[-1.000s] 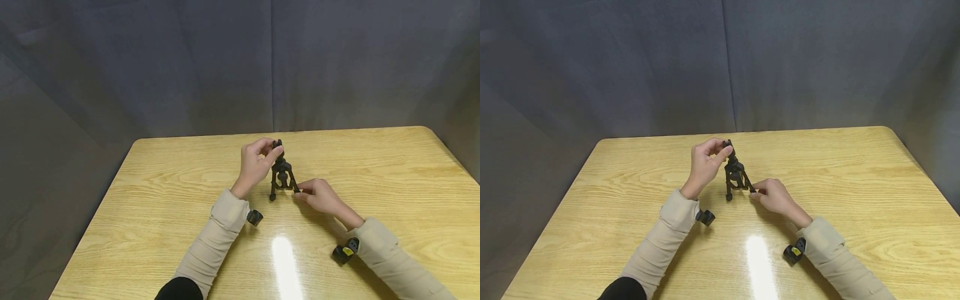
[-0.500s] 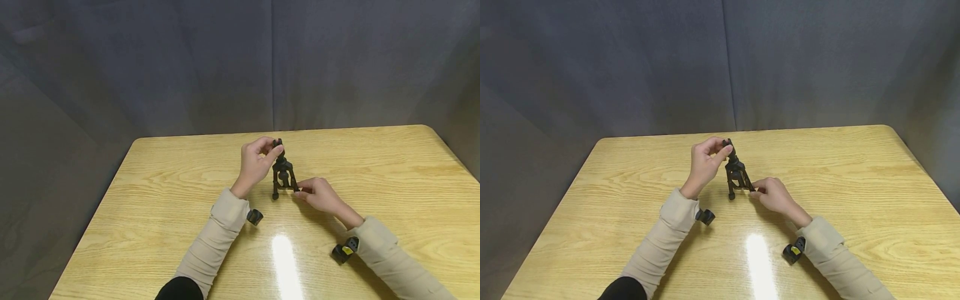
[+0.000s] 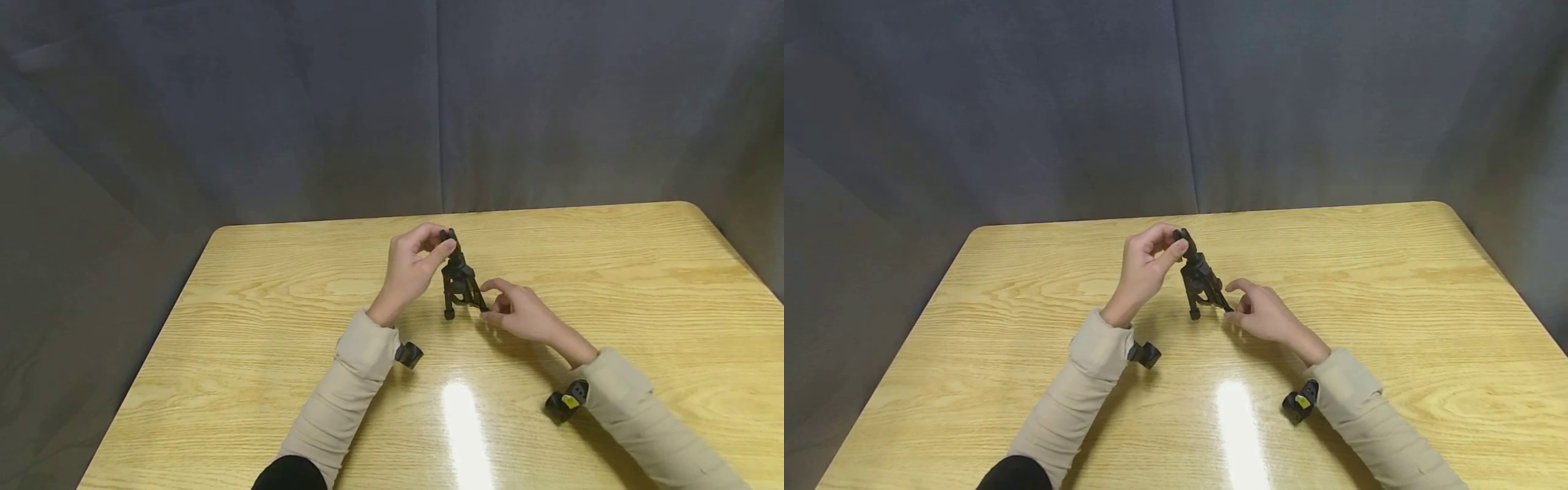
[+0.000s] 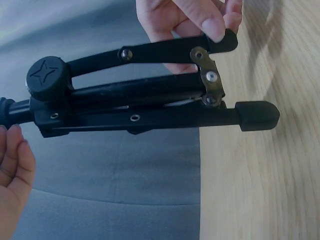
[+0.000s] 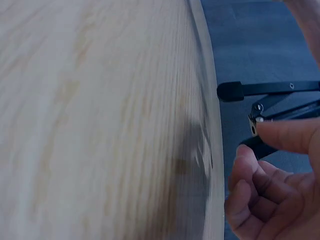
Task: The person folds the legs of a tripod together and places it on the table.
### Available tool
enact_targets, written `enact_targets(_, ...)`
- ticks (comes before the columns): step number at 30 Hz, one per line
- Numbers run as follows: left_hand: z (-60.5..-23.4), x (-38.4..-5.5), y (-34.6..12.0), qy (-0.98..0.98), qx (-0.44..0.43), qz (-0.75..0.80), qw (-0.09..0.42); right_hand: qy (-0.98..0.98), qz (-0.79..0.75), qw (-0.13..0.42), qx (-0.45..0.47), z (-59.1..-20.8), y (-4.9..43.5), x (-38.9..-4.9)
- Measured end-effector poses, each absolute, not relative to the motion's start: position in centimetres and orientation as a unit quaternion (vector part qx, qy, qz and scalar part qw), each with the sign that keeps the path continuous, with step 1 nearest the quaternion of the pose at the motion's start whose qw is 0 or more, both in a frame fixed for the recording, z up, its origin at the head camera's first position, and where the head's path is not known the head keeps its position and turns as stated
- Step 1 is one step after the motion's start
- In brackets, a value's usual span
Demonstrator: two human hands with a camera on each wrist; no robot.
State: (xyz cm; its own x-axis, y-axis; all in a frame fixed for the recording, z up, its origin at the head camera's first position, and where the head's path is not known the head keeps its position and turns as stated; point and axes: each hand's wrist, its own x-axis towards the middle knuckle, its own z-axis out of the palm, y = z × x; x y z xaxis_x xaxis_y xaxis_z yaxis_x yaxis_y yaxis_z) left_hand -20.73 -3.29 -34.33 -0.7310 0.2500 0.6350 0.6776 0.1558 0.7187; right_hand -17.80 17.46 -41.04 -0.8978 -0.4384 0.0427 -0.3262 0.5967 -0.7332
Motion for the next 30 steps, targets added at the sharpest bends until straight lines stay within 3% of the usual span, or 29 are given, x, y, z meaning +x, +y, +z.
enact_targets(13, -34.74, -20.8, -3.84, -0.704, -0.33, -0.606, 0.168, 0.837, -0.464, 0.184, -0.224, -41.25, 18.23, -18.3)
enact_targets(30, -34.84, -20.66, -3.79, -0.693, -0.335, -0.615, 0.172, 0.822, -0.492, 0.173, -0.229, -41.25, 18.48, -18.37)
